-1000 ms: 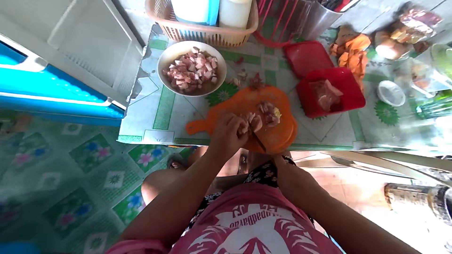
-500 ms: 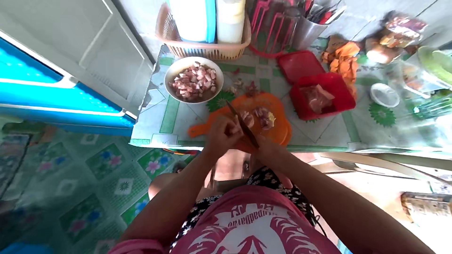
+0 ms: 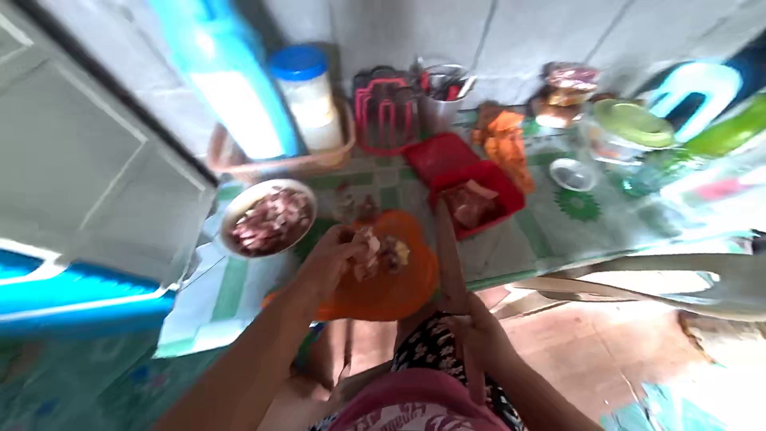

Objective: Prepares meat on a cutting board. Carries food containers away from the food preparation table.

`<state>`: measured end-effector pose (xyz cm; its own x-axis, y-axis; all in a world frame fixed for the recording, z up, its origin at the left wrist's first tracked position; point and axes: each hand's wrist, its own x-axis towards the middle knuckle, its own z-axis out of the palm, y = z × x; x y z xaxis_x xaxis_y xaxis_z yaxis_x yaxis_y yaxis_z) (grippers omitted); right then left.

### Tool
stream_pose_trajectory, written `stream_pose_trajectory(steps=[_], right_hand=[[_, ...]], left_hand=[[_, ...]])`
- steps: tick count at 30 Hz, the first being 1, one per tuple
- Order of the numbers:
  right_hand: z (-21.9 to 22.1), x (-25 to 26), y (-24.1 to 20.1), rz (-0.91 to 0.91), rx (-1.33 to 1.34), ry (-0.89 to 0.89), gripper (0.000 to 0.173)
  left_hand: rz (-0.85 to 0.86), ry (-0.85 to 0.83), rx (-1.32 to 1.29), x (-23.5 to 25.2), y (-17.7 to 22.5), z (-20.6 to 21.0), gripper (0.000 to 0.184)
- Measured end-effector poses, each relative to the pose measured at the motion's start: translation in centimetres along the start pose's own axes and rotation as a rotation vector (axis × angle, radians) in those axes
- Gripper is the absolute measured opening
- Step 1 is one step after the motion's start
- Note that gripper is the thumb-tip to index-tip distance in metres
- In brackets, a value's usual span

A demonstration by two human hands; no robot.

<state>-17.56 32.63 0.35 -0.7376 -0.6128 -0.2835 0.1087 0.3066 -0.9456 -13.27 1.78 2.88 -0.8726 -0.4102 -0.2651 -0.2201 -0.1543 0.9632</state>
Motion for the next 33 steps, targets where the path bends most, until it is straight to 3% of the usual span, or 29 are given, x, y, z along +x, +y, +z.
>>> stream_pose_trajectory(steps=[2,5,8,10,13,15,17,19,22,27,33], right_hand=[[-0.9,-0.8,1.3,-0.003,0.084,0.172,0.034],[-2.5,-1.7,1.6,-0.022,0.144,0.332,0.032],[-2.9,-2.3,2.2,-0.083,0.105,0.406,0.029],[-3.1,-2.6,2.9,-0.146,0.065,0.42,0.027],[-3.0,-2.1,4.4,-0.191,0.052,0.368,0.025],[-2.7,-1.4,4.4,-0.138,0.022,0.317,0.026],[-2.1,-0.4,3.9,-0.101,0.013,0.26,0.029],[-1.1,0.5,3.2,-0.107,0.01,0.2,0.032],[0.5,1.1,1.8,-0.139,0.004,0.106,0.033],[2.2,1.0,0.8,-0.207,-0.023,-0.033,0.031],[2.0,0.8,0.3,-0.102,-0.088,-0.064,0.034]], left_hand=[[-0.046,-0.085,0.087,2.5,2.7,4.3,0.041],[0.076,-0.163,0.053,6.1,6.1,10.6,0.052],[0.214,-0.141,0.096,7.6,9.1,12.4,0.064],[0.288,-0.137,0.256,7.1,10.7,10.7,0.054],[0.313,-0.251,0.678,5.6,10.9,4.6,0.033],[0.206,-0.338,0.933,4.2,9.6,0.7,0.028],[0.046,-0.357,1.043,2.9,7.5,-1.8,0.034],[-0.081,-0.308,1.001,1.8,4.5,-2.6,0.047],[-0.132,-0.156,0.898,0.8,0.5,-1.1,0.058],[-0.121,-0.059,0.827,0.3,-0.7,-0.6,0.043],[-0.123,-0.106,0.349,-0.9,-1.0,-4.5,0.028]])
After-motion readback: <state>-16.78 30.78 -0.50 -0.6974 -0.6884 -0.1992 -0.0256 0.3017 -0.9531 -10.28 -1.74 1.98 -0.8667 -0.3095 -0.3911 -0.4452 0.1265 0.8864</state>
